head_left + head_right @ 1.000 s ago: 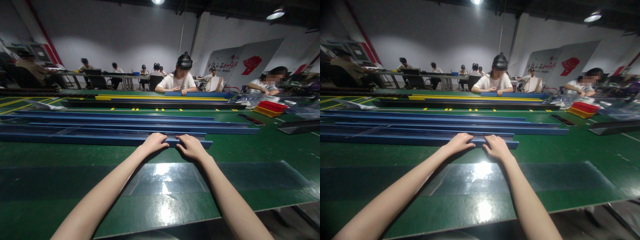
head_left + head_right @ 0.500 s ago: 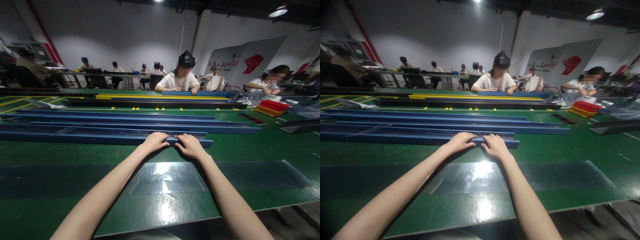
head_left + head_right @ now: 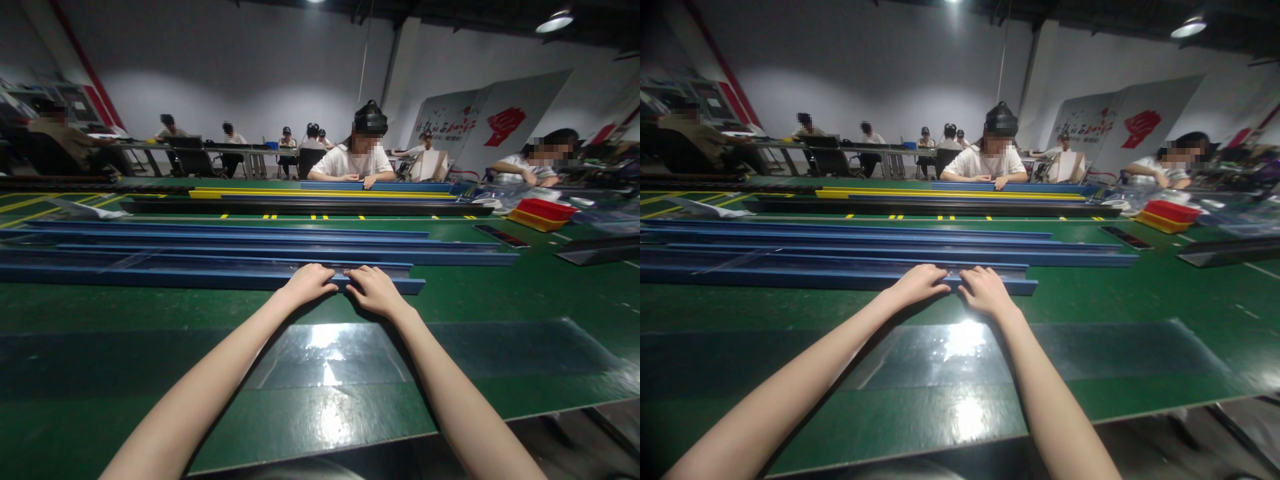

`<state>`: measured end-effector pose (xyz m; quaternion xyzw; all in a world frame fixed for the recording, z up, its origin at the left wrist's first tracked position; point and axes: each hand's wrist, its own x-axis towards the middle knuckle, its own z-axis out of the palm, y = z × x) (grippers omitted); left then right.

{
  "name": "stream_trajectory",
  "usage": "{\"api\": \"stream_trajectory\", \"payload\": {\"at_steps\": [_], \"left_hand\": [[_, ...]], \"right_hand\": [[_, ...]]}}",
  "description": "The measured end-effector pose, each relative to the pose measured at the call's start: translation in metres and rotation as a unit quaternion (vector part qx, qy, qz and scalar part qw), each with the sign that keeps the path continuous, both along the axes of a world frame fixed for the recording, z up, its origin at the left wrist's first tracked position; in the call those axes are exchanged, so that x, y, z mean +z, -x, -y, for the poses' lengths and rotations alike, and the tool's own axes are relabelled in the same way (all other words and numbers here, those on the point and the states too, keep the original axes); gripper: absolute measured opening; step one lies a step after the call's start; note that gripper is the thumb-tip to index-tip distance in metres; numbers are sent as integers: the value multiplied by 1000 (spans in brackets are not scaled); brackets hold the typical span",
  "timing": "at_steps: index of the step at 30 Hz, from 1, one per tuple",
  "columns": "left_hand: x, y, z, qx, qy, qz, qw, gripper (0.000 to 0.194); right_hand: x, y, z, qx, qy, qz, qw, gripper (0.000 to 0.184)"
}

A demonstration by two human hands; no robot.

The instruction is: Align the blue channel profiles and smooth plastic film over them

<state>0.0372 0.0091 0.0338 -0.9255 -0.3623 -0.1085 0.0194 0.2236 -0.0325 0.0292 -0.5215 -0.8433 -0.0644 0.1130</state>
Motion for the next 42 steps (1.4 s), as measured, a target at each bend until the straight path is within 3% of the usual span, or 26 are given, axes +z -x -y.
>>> {"api": "stream_trajectory", "payload": {"at_steps": [25, 42], "left_hand": [[-3, 2, -2, 29, 10, 48, 998, 24], [-3, 0, -1, 45, 7, 38, 998, 26]], "right_hand": [[2, -2, 5, -74, -22, 46, 996, 29], [-1, -1, 2, -79, -17, 27, 996, 22]]}}
